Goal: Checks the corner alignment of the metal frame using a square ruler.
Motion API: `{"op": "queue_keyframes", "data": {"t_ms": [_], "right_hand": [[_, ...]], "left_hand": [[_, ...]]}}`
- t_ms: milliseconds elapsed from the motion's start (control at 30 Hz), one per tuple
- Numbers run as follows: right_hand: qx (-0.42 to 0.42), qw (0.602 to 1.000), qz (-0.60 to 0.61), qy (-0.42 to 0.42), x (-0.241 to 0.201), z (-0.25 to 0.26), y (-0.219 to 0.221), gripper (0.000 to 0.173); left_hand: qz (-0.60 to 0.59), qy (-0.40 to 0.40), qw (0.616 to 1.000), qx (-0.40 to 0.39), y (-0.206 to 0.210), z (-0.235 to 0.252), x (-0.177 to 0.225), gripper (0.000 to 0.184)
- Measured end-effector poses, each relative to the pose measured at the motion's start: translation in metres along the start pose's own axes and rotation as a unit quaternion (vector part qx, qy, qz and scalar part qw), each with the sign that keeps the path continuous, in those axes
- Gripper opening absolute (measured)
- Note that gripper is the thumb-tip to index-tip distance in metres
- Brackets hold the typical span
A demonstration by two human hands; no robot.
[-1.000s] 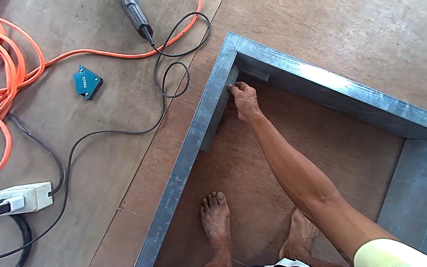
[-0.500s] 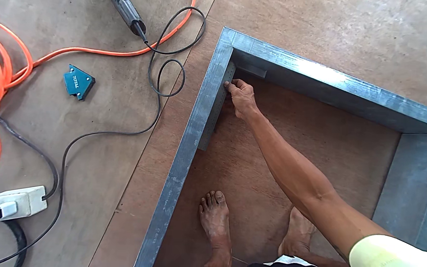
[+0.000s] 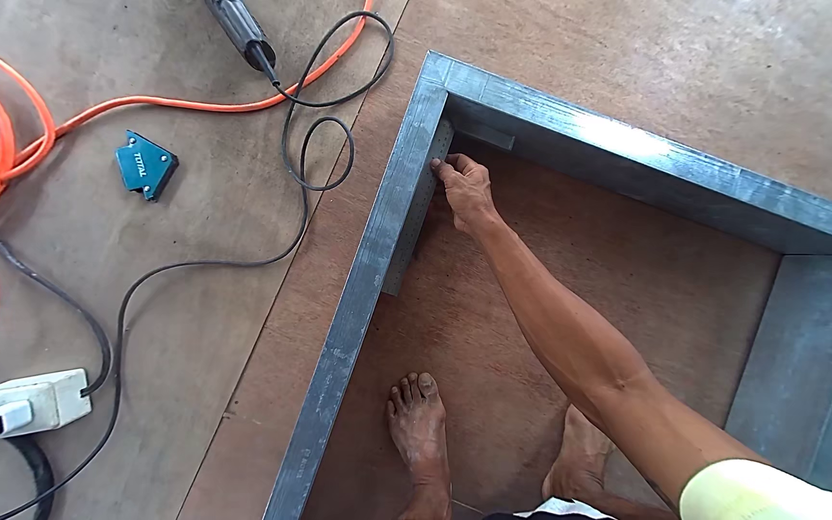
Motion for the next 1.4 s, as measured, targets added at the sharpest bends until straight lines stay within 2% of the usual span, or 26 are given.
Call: {"op": "queue_keyframes", "data": {"t_ms": [167, 300, 1400], "right_hand": [[0.004, 1.000, -0.016, -0.015, -0.0009, -0.0010, -0.0005, 0.022], [0.002, 1.000, -0.009, -0.010, 0.0001, 0.0002, 0.0002, 0.022], [0.001, 1.000, -0.017, -0.006, -0.0012, 0.0008, -0.0003, 0.022]], "left_hand": [[-0.019, -0.006, 1.000, 0.003, 0.0013, -0.0007, -0.0007, 0.036], [-0.007, 0.002, 1.000, 0.006, 0.0004, 0.0000, -0.0007, 0.031], [-0.009, -0.003, 1.000, 0.002, 0.0016, 0.0000, -0.0004, 0.033]]}}
Point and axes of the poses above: each hand's wrist, its own z-axis towards the middle knuckle, its own y-axis out of the palm, x = y × z, the point moved 7 cm from there along z, towards the middle knuckle, and after that the axes turned 3 degrees about x, right-handed, at the moved point
